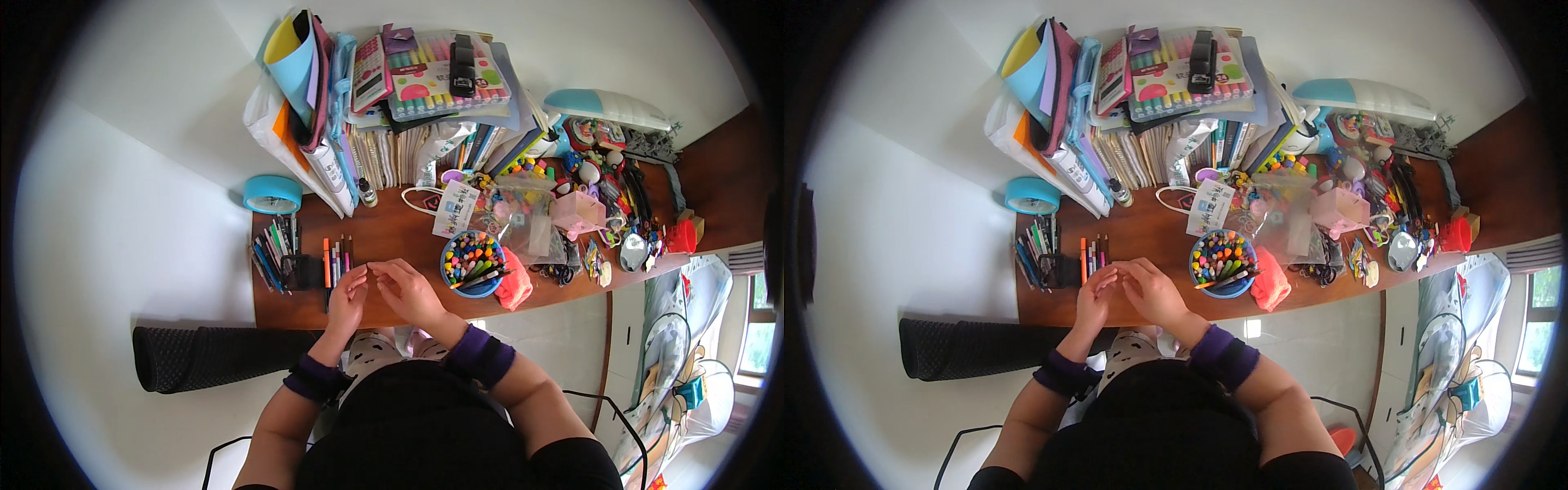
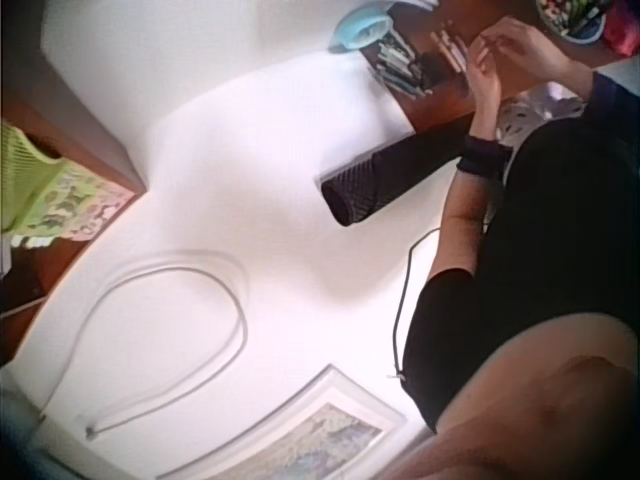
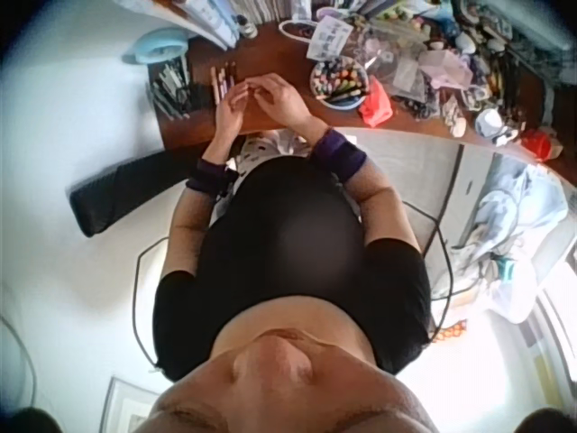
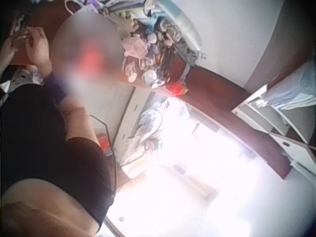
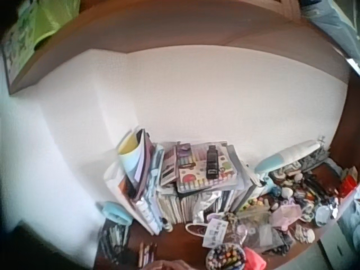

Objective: The person sits on the floor and organizes a collection of markers. They pick up markers from a blue bowl, remove the caps, and place the uncapped markers into a black holder on the table.

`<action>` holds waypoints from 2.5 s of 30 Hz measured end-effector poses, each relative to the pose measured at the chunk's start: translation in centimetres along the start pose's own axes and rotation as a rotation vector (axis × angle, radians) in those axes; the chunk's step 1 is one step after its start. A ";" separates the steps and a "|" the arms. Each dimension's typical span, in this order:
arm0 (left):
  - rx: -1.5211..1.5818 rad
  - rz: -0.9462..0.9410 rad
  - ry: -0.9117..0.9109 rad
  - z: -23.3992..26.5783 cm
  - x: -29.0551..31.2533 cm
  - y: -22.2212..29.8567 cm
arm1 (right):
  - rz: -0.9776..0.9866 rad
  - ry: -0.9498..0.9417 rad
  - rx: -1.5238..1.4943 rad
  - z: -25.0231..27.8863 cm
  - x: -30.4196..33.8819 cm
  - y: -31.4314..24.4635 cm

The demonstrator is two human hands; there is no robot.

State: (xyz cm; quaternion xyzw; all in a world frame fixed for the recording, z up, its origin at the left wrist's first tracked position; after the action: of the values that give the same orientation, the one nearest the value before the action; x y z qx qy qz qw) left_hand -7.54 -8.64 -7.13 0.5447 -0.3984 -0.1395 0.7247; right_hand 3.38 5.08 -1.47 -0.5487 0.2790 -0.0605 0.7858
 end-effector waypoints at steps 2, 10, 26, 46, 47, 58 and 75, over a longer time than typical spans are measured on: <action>-0.033 0.054 0.022 1.0 -0.6 -1.6 | -0.050 0.000 -0.040 -1.2 0.1 1.4; -0.204 0.053 0.082 3.2 -4.4 -9.3 | -0.256 -0.202 -0.025 -5.8 1.6 8.7; -0.250 0.213 0.098 1.0 -7.1 -7.8 | -0.667 -0.139 -0.273 -8.8 2.0 15.2; -0.299 -0.016 0.170 -0.8 -1.9 0.3 | -0.414 -0.113 -0.213 -3.0 0.6 6.3; -0.274 -0.038 0.144 -1.1 -1.4 1.1 | -0.396 -0.082 -0.230 -2.6 0.8 5.7; -0.221 -0.254 -0.125 -6.9 4.1 10.8 | -0.171 0.076 -0.168 7.1 2.6 -5.0; -0.238 -0.243 -0.415 -15.7 3.7 9.4 | -0.119 0.283 0.231 13.9 9.4 -4.3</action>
State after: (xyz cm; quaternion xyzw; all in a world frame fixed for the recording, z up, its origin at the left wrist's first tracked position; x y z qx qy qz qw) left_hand 4.15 3.09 1.51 0.4595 -0.4508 -0.3799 0.6644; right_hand 19.22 11.17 2.25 -0.4562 0.3451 -0.2149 0.7916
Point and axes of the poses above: each hand's wrist, its own x-axis away from the middle knuckle, its own z-axis out of the back of the hand, y = z × x, the point moved 1 cm from there along -x, towards the middle knuckle, and after that the axes turned 13 degrees about z, right-handed, at the moved point
